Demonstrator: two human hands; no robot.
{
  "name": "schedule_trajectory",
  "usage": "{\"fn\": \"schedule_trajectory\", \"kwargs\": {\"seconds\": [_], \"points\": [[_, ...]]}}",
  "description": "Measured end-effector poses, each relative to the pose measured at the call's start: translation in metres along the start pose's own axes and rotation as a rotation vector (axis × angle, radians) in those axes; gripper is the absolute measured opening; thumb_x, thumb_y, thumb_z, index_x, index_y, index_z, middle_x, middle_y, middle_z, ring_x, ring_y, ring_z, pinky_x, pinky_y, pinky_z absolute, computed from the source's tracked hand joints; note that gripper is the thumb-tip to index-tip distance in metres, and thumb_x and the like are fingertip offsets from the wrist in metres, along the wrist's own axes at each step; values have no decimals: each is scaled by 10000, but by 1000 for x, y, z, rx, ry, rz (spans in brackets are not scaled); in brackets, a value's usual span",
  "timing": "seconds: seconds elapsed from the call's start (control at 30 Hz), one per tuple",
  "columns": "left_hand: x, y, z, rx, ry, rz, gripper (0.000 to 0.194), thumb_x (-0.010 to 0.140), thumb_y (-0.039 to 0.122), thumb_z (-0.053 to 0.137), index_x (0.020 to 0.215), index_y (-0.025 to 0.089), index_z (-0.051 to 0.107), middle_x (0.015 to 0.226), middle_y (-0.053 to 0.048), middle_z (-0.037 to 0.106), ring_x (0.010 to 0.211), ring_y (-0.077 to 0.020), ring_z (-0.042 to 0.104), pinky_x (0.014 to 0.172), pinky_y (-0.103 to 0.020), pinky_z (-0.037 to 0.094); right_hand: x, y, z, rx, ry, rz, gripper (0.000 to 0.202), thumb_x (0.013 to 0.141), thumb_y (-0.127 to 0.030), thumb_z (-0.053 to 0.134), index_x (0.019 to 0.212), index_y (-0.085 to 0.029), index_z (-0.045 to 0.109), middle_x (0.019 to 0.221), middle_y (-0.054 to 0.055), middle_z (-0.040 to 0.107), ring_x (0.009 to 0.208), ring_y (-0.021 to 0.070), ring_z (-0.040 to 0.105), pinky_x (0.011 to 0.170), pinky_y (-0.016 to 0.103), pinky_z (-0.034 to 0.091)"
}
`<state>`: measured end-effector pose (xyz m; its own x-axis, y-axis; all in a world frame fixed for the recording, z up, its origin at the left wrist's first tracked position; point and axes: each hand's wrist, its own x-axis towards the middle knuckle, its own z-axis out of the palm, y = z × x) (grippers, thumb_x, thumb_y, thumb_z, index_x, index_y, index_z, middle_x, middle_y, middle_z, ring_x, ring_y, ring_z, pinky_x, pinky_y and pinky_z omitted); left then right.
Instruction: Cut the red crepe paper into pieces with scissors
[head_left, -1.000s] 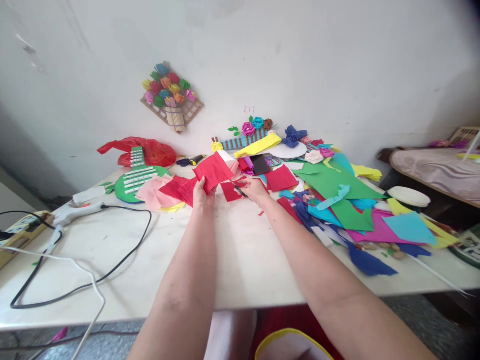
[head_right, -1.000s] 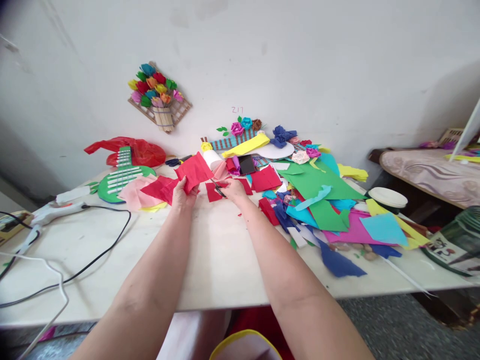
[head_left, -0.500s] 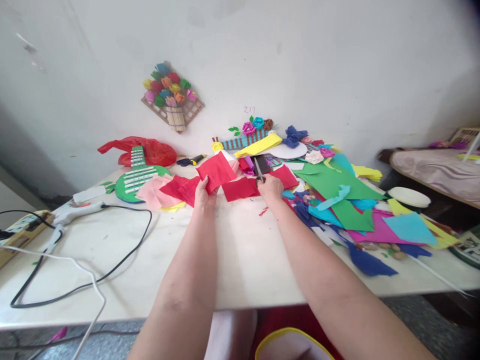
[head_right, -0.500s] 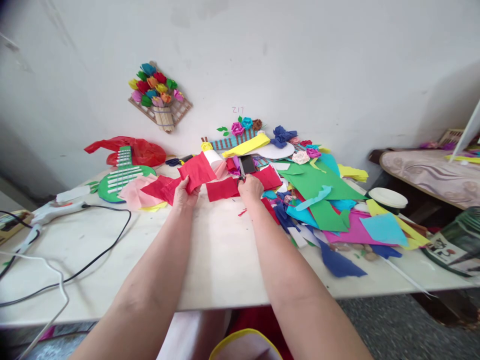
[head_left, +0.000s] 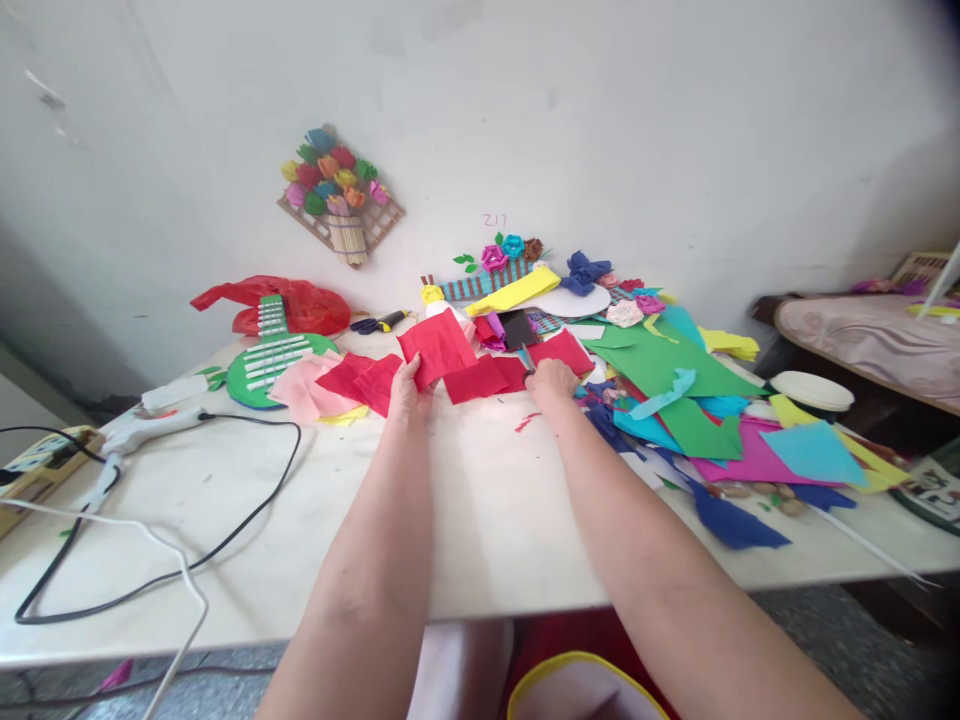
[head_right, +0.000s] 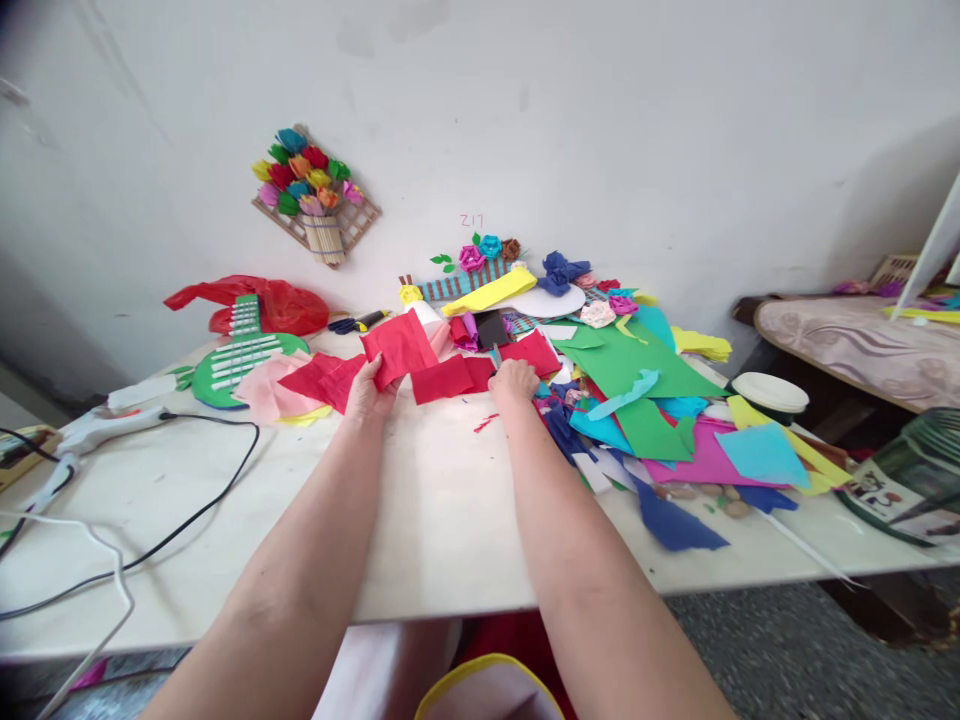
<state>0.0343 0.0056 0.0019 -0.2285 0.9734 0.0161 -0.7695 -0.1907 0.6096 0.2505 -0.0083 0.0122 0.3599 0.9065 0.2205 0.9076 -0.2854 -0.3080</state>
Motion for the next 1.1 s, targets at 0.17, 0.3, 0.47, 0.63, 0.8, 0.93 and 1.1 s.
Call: {"fn": "schedule_trajectory", "kwargs": {"seconds": [0.17, 0.3, 0.47, 0.63, 0.8, 0.93, 1.1], "points": [[0, -1, -1, 32, -34, -19, 74, 752, 136, 582, 819, 168, 591, 793, -31, 679, 730, -147, 654, 692, -272, 536, -4, -2, -3, -32, 11, -34, 377, 723, -236, 544, 1048, -92, 668, 1144, 203, 557, 1092, 325, 496, 802, 385, 449], [0, -3, -2, 79, -60, -38, 80, 751, 155, 594, 829, 172, 591, 794, -36, 678, 731, -149, 658, 657, -247, 527, -10, -7, -9, -15, 105, -129, 350, 790, -226, 463, 1047, -108, 669, 1133, 188, 562, 1094, 318, 473, 863, 416, 392], [1, -4, -1, 120, -79, -65, 128, 734, 153, 612, 861, 165, 597, 789, -46, 685, 736, -165, 662, 623, -252, 530, -12, -16, -5, -49, 46, -274, 347, 831, -300, 434, 1023, -168, 691, 1085, 135, 627, 1052, 288, 490, 888, 416, 348], [-4, -5, 2, 81, -142, -162, 98, 752, 122, 595, 847, 143, 609, 790, -66, 683, 719, -169, 659, 677, -285, 545, -12, -18, 6, -103, -67, -466, 268, 754, -235, 541, 954, -232, 720, 1061, 89, 655, 1091, 272, 461, 900, 394, 316], [-9, -7, 4, 40, -237, -288, 156, 753, 115, 600, 906, 147, 603, 874, -103, 673, 853, -225, 654, 825, -404, 522, -16, -21, 7, -62, -129, -654, 300, 793, -242, 501, 1014, -262, 703, 1084, 74, 635, 1053, 261, 500, 910, 390, 323], [-6, -6, 2, -33, -191, -288, 173, 764, 118, 571, 932, 156, 583, 932, -110, 665, 940, -245, 631, 857, -455, 503, -16, -22, 7, -45, -151, -684, 326, 798, -204, 489, 1041, -279, 693, 1106, 50, 630, 1055, 238, 512, 899, 337, 357], [-4, -3, -2, -35, -137, -339, 176, 767, 159, 576, 942, 176, 568, 978, -113, 655, 954, -255, 621, 870, -504, 480, -15, -22, 12, -42, -97, -667, 296, 818, -278, 499, 1039, -212, 685, 1083, 81, 636, 1045, 235, 526, 871, 309, 387]]}}
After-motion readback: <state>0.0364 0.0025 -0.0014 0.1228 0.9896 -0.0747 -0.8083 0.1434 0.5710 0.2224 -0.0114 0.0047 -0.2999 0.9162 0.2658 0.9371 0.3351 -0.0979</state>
